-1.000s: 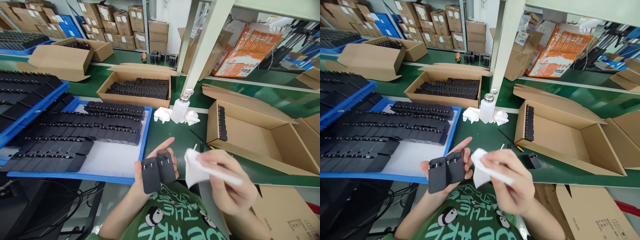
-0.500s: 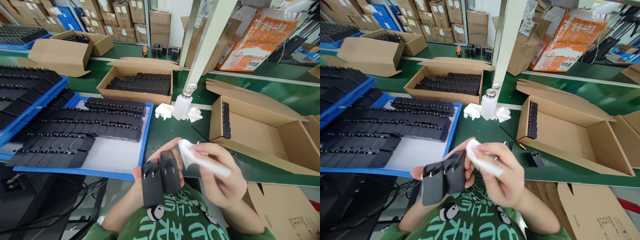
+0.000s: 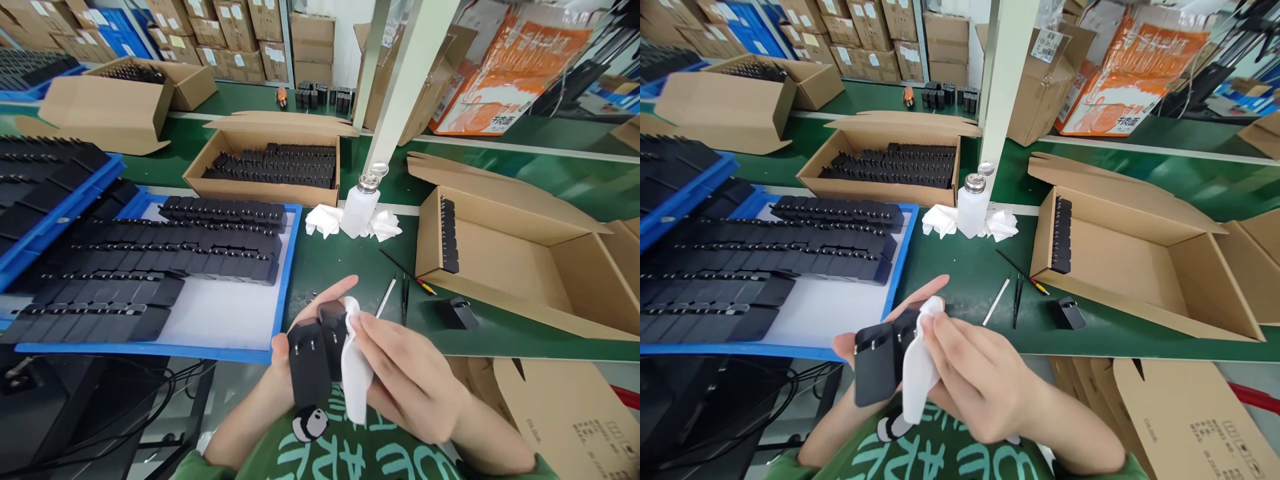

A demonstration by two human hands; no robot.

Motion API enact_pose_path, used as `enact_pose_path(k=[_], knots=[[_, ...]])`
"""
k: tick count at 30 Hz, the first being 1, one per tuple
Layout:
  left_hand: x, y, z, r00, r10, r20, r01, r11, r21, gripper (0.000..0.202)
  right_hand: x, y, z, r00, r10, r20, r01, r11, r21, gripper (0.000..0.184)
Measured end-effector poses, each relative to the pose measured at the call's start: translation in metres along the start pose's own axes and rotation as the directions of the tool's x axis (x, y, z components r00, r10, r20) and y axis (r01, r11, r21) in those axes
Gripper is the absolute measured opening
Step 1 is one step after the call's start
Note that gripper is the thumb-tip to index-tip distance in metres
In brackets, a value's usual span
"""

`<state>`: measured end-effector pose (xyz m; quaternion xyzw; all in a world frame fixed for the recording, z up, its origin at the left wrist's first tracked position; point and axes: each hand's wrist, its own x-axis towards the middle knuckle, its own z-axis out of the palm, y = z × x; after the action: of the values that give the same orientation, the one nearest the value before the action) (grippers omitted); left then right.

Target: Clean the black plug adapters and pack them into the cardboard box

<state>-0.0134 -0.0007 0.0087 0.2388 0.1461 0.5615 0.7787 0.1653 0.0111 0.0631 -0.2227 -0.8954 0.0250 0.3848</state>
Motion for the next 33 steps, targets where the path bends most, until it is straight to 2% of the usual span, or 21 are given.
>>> enact_pose_path(k=[4, 9, 12, 14, 16, 17, 19, 20, 21, 23, 25, 26, 27, 28, 29, 30, 31, 32, 33], knots=[[0.002, 0.0, -0.001, 1.0, -0.005, 0.003, 0.005, 0.998, 0.057, 0.105, -0.003, -0.001, 0.001, 0.999, -0.028, -0.044, 0.03, 0.999, 0.043, 0.031], [0.004, -0.002, 0.0, 0.998, -0.015, -0.054, 0.016, 1.0, 0.01, 0.105, -0.007, -0.005, 0.003, 0.999, 0.036, 0.0, -0.036, 0.999, 0.019, 0.041], [0.007, -0.002, -0.001, 0.999, 0.015, -0.049, -0.015, 1.0, -0.014, 0.105, -0.006, -0.005, -0.003, 0.997, 0.075, 0.026, -0.079, 0.98, 0.182, 0.042], [0.009, 0.001, -0.003, 1.0, 0.01, 0.027, -0.009, 0.998, -0.059, 0.106, -0.005, 0.0, -0.011, 0.987, 0.148, 0.065, -0.161, 0.92, 0.358, 0.036], [0.011, 0.005, -0.004, 0.994, -0.01, 0.113, 0.022, 0.994, -0.103, 0.109, -0.005, 0.011, -0.017, 0.944, 0.327, 0.044, -0.303, 0.805, 0.51, 0.026], [0.011, 0.007, -0.004, 0.989, -0.021, 0.144, 0.039, 0.992, -0.12, 0.11, -0.006, 0.018, -0.018, 0.891, 0.453, 0.02, -0.379, 0.72, 0.582, 0.019], [0.011, 0.01, -0.004, 0.985, -0.028, 0.17, 0.052, 0.989, -0.137, 0.112, -0.009, 0.035, -0.017, 0.731, 0.683, 0.009, -0.47, 0.494, 0.731, 0.004], [0.011, 0.011, -0.004, 0.985, -0.021, 0.171, 0.045, 0.989, -0.14, 0.112, -0.011, 0.043, -0.014, 0.653, 0.756, 0.054, -0.492, 0.368, 0.789, 0.011], [0.01, 0.012, -0.004, 0.986, -0.016, 0.168, 0.039, 0.99, -0.136, 0.113, -0.013, 0.05, -0.011, 0.597, 0.792, 0.127, -0.509, 0.252, 0.823, 0.021], [0.009, 0.012, -0.004, 0.988, -0.01, 0.153, 0.029, 0.993, -0.118, 0.113, -0.016, 0.061, -0.002, 0.548, 0.793, 0.267, -0.535, 0.087, 0.84, 0.034], [0.009, 0.011, -0.004, 0.991, 0.001, 0.134, 0.011, 0.996, -0.092, 0.112, -0.018, 0.064, 0.005, 0.546, 0.771, 0.327, -0.534, 0.019, 0.845, 0.03], [0.008, 0.01, -0.004, 0.992, 0.009, 0.123, 0.0, 0.997, -0.079, 0.111, -0.018, 0.062, 0.007, 0.555, 0.77, 0.316, -0.516, 0.021, 0.856, 0.025], [0.008, 0.009, -0.003, 0.993, 0.017, 0.116, -0.01, 0.998, -0.066, 0.109, -0.017, 0.059, 0.009, 0.571, 0.777, 0.265, -0.489, 0.063, 0.87, 0.02], [0.007, 0.008, -0.003, 0.994, 0.029, 0.107, -0.023, 0.998, -0.054, 0.107, -0.016, 0.053, 0.01, 0.591, 0.787, 0.178, -0.461, 0.149, 0.875, 0.013], [0.007, 0.006, -0.002, 0.995, 0.039, 0.097, -0.035, 0.998, -0.043, 0.104, -0.013, 0.047, 0.009, 0.62, 0.782, 0.068, -0.443, 0.277, 0.853, 0.006], [0.006, 0.005, -0.001, 0.995, 0.044, 0.087, -0.041, 0.999, -0.031, 0.102, -0.009, 0.04, 0.008, 0.669, 0.742, -0.049, -0.426, 0.436, 0.793, 0.006], [0.005, 0.004, -0.001, 0.996, 0.048, 0.076, -0.047, 0.999, -0.017, 0.101, -0.005, 0.032, 0.007, 0.74, 0.657, -0.145, -0.399, 0.603, 0.691, 0.017], [0.004, 0.003, -0.001, 0.997, 0.051, 0.058, -0.052, 0.999, 0.003, 0.1, -0.001, 0.025, 0.006, 0.824, 0.533, -0.192, -0.352, 0.747, 0.565, 0.027], [0.003, 0.002, -0.001, 0.998, 0.055, 0.032, -0.056, 0.998, 0.026, 0.101, 0.003, 0.018, 0.006, 0.897, 0.402, -0.182, -0.289, 0.847, 0.447, 0.036]])
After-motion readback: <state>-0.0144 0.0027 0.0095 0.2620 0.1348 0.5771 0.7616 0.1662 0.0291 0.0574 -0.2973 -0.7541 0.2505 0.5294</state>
